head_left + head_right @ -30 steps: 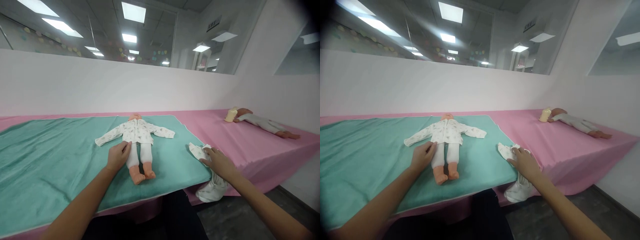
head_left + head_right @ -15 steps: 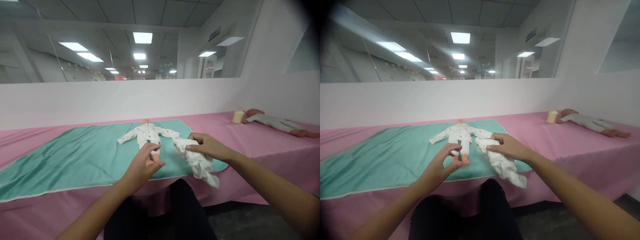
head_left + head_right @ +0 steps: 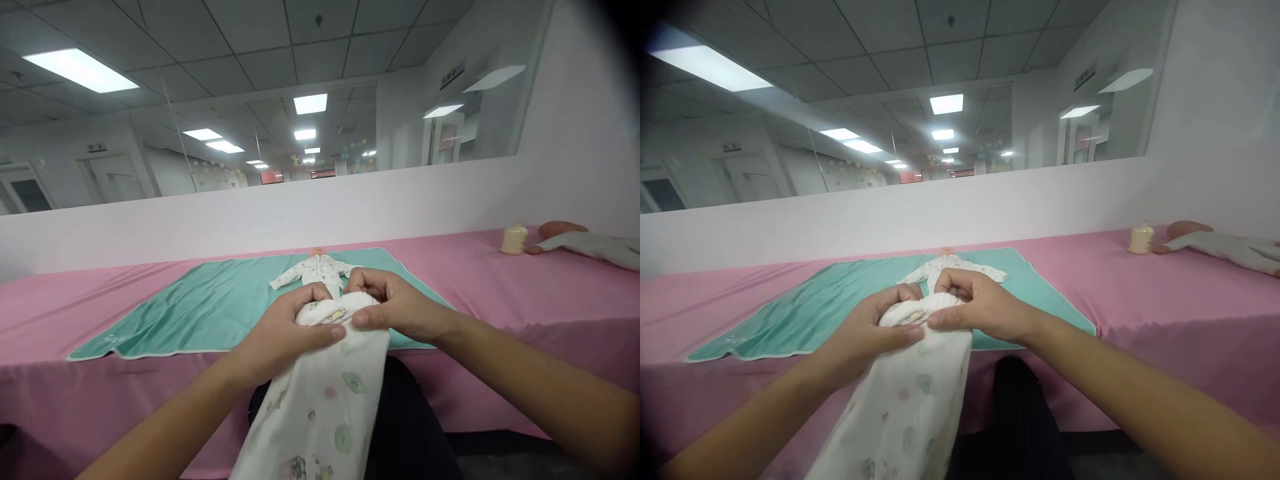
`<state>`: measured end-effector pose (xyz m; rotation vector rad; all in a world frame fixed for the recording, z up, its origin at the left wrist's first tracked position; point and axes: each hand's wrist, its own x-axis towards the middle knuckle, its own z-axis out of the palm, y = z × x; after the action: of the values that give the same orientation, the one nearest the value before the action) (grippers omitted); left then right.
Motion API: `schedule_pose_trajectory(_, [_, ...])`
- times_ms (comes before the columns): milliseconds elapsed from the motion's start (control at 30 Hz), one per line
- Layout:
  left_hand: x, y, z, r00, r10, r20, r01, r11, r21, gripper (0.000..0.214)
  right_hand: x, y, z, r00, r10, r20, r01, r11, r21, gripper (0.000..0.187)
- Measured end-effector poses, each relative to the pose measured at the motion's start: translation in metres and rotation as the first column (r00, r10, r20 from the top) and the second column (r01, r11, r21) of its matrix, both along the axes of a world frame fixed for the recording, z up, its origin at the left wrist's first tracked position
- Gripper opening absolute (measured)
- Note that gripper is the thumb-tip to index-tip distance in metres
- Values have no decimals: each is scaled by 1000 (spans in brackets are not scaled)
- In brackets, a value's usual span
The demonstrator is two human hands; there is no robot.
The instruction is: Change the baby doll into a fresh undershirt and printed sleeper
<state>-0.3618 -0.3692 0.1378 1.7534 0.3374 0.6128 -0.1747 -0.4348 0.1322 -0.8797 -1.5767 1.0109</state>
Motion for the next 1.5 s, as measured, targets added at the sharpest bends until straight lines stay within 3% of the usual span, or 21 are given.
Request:
schedule_pose_trajectory(100, [1, 2, -3, 962, -68, 264, 140, 955, -262, 28, 9, 10, -10, 982, 188, -19, -189, 977, -104, 29])
schedule_pose_trajectory(167, [2, 8, -7, 909, -19, 416, 194, 903, -383, 29, 19, 17, -19, 939, 342, 25, -330, 921, -208, 31])
schedule_pose_trajectory(233, [4, 18, -15, 881, 61, 470, 189, 864, -466, 26, 32, 23, -27, 902, 426, 66, -394, 878, -272, 29])
schedule_pose_trajectory(300, [9, 33, -28, 887, 142, 439, 125, 841, -526, 22, 43, 28, -34, 927, 373, 51, -351, 906, -237, 27])
schedule_pose_trajectory(367, [16, 47, -43, 921, 207, 331, 8, 838, -545, 21, 51, 32, -42, 972, 230, -57, -236, 958, -162, 28])
schedule_pose_trajectory(433, [27, 56, -57, 972, 176, 158, -89, 890, -446, 29, 54, 39, -51, 972, 57, -226, -84, 990, -113, 30])
schedule_pose_trajectory(533, [51, 59, -75, 989, 31, -143, -49, 991, -124, 44, 52, 52, -70, 921, -119, -370, 87, 991, -101, 30])
schedule_pose_trajectory(600, [67, 57, -86, 956, 18, -291, -7, 999, 36, 39, 50, 62, -84, 921, -153, -358, 120, 986, -111, 30])
schedule_pose_trajectory(700, [81, 58, -102, 916, 120, -382, -92, 991, 93, 26, 53, 74, -107, 929, -156, -335, 127, 986, -105, 29])
schedule_pose_trajectory(767, [83, 62, -111, 926, 201, -318, -203, 979, 27, 21, 58, 77, -125, 935, -116, -336, 88, 991, -96, 28])
schedule_pose_trajectory(833, [82, 69, -119, 945, 278, -173, -301, 945, -129, 13, 63, 75, -145, 958, -25, -287, -15, 991, -135, 30])
schedule_pose_trajectory(900, [81, 74, -128, 929, 363, -72, -365, 867, -339, 11, 63, 69, -165, 974, 96, -207, -150, 953, -263, 33])
schedule_pose_trajectory(967, [82, 75, -139, 900, 416, -130, -421, 752, -508, 10, 62, 63, -182, 968, 220, -124, -252, 876, -411, 37])
schedule_pose_trajectory(1033, [82, 74, -150, 904, 323, -280, -427, 681, -595, 14, 61, 60, -195, 957, 278, -88, -285, 834, -472, 39])
schedule_pose_trajectory(1067, [82, 72, -156, 918, 213, -334, -384, 682, -622, 16, 62, 60, -199, 964, 246, -97, -262, 846, -464, 37])
schedule_pose_trajectory(1167, [78, 68, -172, 921, -162, -354, -115, 755, -646, 23, 68, 69, -208, 965, 10, -263, -115, 916, -385, 31])
schedule_pose_trajectory(1233, [76, 67, -178, 879, -302, -370, 31, 809, -587, 22, 70, 76, -213, 930, -36, -366, -110, 922, -370, 30])
schedule_pose_trajectory(1333, [75, 70, -179, 884, -280, -373, 49, 851, -523, 17, 64, 83, -223, 872, -54, -486, -172, 897, -407, 29])
schedule_pose_trajectory(1433, [76, 77, -178, 950, -159, -268, -26, 816, -577, 18, 48, 85, -234, 768, -215, -604, -118, 879, -462, 24])
schedule_pose_trajectory(1500, [76, 80, -179, 960, -151, -237, -23, 797, -604, 27, 39, 86, -238, 735, -255, -628, -95, 878, -469, 20])
